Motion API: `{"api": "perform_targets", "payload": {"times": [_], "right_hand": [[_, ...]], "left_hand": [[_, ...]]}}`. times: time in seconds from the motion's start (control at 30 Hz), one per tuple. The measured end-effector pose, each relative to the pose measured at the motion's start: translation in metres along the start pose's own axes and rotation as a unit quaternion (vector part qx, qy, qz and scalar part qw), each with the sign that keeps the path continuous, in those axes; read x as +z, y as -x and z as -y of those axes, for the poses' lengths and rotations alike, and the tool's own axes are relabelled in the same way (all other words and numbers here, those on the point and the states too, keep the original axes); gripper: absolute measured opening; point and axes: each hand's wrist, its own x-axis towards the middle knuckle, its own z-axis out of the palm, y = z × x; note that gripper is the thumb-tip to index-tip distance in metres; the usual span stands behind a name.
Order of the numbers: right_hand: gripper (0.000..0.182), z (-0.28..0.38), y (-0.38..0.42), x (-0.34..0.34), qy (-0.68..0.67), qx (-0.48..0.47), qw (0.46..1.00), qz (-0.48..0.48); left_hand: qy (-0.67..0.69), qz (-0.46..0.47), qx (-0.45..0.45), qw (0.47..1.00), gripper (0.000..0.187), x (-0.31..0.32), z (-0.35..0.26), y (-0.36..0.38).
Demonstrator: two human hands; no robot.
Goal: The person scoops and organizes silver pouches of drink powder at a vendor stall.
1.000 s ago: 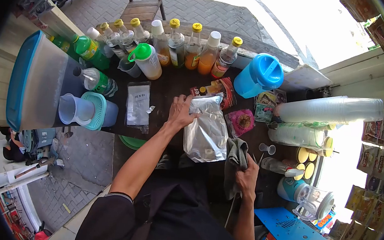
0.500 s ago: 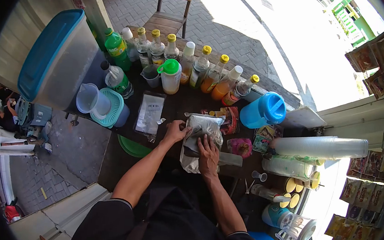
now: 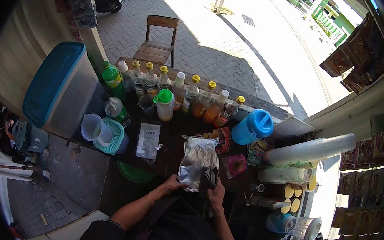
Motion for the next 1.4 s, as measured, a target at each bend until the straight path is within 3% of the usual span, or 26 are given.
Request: {"api": "perform_targets", "payload": {"times": [0.07, 0.13, 0.17, 0.27, 0.3, 0.33, 0.4, 0.47, 0.53, 0.6, 0.67, 0.73, 0.87, 0.93, 0.97, 1.07, 1.13, 1.2, 1.3, 1.33, 1.4], "right_hand": [[0.037, 0.0, -0.001, 0.001, -0.034, -0.007, 0.999, -0.018], [0.041, 0.014, -0.003, -0.002, -0.123, 0.01, 0.991, -0.045], [0.041, 0.024, -0.005, -0.003, -0.129, 0.006, 0.99, -0.048], [0.032, 0.038, -0.004, 0.003, -0.145, 0.053, 0.988, -0.016], [0.032, 0.036, -0.008, 0.009, -0.128, -0.004, 0.992, -0.01], [0.033, 0.036, -0.009, 0.016, -0.111, -0.06, 0.992, -0.005], [0.034, 0.064, -0.008, 0.018, -0.069, -0.106, 0.992, -0.012], [0.035, 0.089, -0.022, 0.028, -0.024, -0.15, 0.988, -0.027], [0.048, 0.099, -0.036, 0.047, -0.135, -0.19, 0.972, -0.016], [0.044, 0.091, -0.052, 0.066, -0.199, -0.151, 0.967, -0.041], [0.034, 0.094, -0.07, 0.055, -0.271, -0.147, 0.945, -0.105], [0.03, 0.071, -0.084, 0.051, -0.204, 0.026, 0.974, -0.097], [0.027, 0.084, -0.083, 0.025, -0.172, 0.074, 0.98, -0.066], [0.025, 0.125, -0.073, 0.016, -0.394, -0.07, 0.901, -0.166], [0.026, 0.113, -0.072, 0.036, -0.393, -0.144, 0.89, -0.181], [0.03, 0.157, -0.054, 0.026, -0.352, -0.064, 0.923, -0.139], [0.028, 0.123, -0.055, 0.045, -0.288, -0.087, 0.94, -0.159], [0.027, 0.096, -0.052, 0.04, -0.148, 0.029, 0.983, -0.109], [0.026, 0.097, -0.048, 0.02, -0.119, 0.064, 0.983, -0.126], [0.026, 0.11, -0.048, 0.013, -0.121, 0.064, 0.983, -0.122], [0.034, 0.157, -0.047, -0.01, -0.298, -0.027, 0.93, -0.216]], "left_hand": [[-0.086, -0.003, -0.022, 0.996, 0.03, -0.01, -0.012, 0.008], [0.111, -0.051, 0.027, 0.992, 0.028, -0.017, -0.034, 0.014], [0.104, -0.052, 0.032, 0.993, 0.028, -0.019, -0.043, 0.015], [0.215, -0.288, 0.164, 0.919, 0.023, -0.006, -0.057, 0.018], [0.107, -0.345, 0.197, 0.911, 0.036, -0.013, -0.03, -0.003], [0.1, -0.346, 0.198, 0.911, 0.036, -0.02, -0.024, -0.012], [-0.052, -0.425, 0.182, 0.885, 0.049, -0.025, -0.029, -0.012], [-0.064, -0.383, 0.189, 0.902, 0.048, -0.034, -0.041, -0.015], [-0.154, -0.356, 0.264, 0.883, 0.043, -0.029, -0.07, -0.016], [-0.234, -0.334, 0.309, 0.86, 0.03, -0.017, -0.128, -0.007], [-0.337, -0.285, 0.253, 0.861, 0.023, -0.01, -0.172, -0.001], [-0.38, -0.235, 0.337, 0.829, 0.018, -0.009, -0.197, 0.003], [-0.495, -0.175, 0.238, 0.817, 0.018, 0.001, -0.248, 0.049], [-0.534, -0.164, 0.225, 0.798, 0.017, 0.006, -0.268, 0.072], [-0.565, -0.162, 0.213, 0.78, 0.016, 0.01, -0.275, 0.083], [-0.579, -0.168, 0.254, 0.757, 0.015, 0.02, -0.295, 0.108], [-0.584, -0.17, 0.265, 0.748, 0.016, 0.019, -0.306, 0.122], [-0.587, -0.174, 0.276, 0.741, 0.017, 0.017, -0.317, 0.132], [-0.519, -0.195, 0.322, 0.768, 0.021, 0.01, -0.324, 0.136], [-0.52, -0.197, 0.319, 0.767, 0.021, 0.007, -0.328, 0.138], [-0.457, -0.202, 0.204, 0.842, 0.027, 0.005, -0.337, 0.143]]}}
